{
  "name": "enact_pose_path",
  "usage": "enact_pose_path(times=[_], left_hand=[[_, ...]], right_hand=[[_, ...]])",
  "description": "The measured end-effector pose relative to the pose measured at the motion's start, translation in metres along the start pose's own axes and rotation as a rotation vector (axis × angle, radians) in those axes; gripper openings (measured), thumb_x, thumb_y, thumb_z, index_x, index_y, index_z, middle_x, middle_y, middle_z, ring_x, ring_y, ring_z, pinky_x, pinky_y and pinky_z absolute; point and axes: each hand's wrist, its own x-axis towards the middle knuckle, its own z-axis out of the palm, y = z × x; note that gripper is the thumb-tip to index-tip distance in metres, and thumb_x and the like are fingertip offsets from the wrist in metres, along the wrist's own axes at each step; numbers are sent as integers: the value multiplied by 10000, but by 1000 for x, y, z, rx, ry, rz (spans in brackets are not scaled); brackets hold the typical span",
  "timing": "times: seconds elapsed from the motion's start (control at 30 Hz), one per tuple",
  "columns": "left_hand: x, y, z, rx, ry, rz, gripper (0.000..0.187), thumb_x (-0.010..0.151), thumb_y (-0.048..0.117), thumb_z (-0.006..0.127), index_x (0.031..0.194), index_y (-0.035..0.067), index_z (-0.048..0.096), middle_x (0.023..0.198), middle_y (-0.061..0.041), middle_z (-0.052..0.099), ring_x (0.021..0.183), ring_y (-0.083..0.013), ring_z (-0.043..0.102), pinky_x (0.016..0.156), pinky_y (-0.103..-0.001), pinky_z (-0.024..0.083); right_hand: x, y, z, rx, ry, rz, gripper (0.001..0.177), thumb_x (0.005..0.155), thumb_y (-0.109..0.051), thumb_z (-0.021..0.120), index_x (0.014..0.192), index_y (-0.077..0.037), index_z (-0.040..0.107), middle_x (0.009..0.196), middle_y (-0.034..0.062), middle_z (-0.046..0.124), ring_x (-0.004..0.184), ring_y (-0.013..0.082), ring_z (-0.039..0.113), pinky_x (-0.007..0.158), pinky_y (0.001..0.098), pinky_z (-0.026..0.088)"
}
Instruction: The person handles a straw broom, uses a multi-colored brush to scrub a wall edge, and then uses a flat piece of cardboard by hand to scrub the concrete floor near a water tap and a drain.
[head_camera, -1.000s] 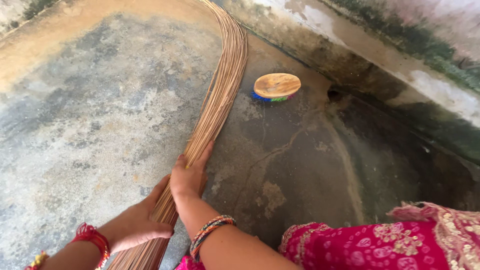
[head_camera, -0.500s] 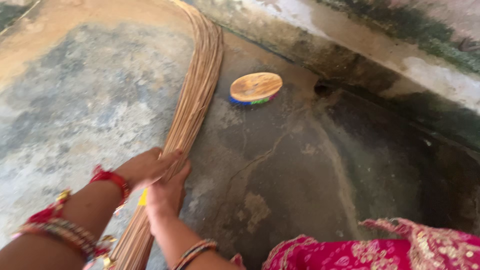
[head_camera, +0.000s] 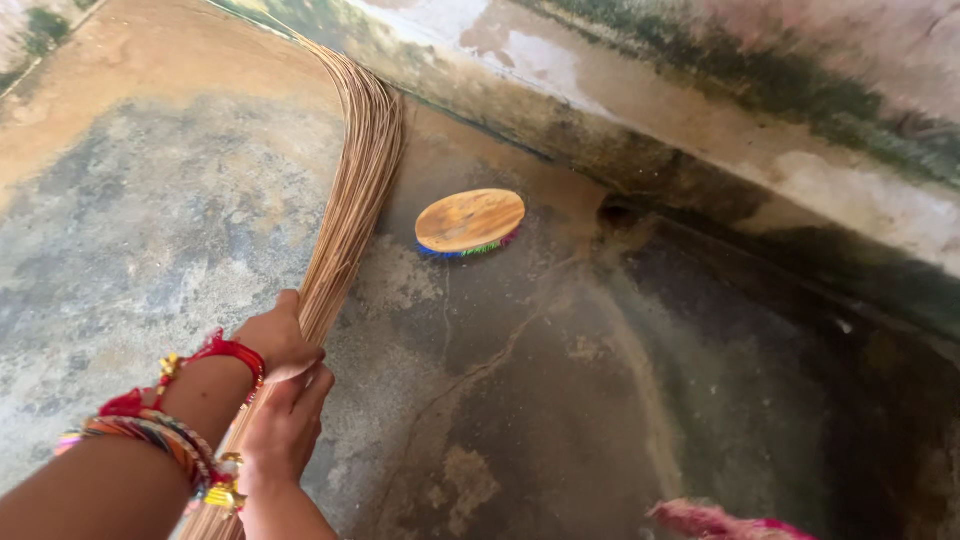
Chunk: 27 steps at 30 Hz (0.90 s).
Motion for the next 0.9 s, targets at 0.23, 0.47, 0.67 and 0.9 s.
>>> enact_pose_path(times=[0.23,0.47,0.67,0.9], left_hand=[[16,-12,-3,11,-47,54,795,800,289,753,1436,87,320,1167,-333,715,1130,-465,703,998,-497,543],[27,-33,6,-52,-55,75,895,806,379,784,1491,81,290,1168,-398,702,1132,-514,699,992,-518,535],[57,-37,19,-263,-149,52,779,829,211,827,1390,67,307,1083,-330,679,973,-459,729,764,-589,631],[59,-12,21,-408,-269,-6,672,898,192,736,1389,68,293,1068,-331,731,819,-431,781,630,-576,660]], right_hand=[[-17,-52,13,-177,46,133,523,999,-556,378,1377,-213,490,1270,187,652,1171,416,620,967,523,480],[-12,-25,15,-256,124,112,464,1022,-499,396,1300,-157,542,1211,210,661,1160,442,601,962,536,468],[9,-9,13,-287,167,-28,406,1075,-396,393,1265,-69,540,1295,220,535,1211,430,536,1024,524,426],[39,-18,3,-282,237,-210,448,912,-201,559,1339,-72,524,1317,212,513,1244,424,513,1055,497,419]])
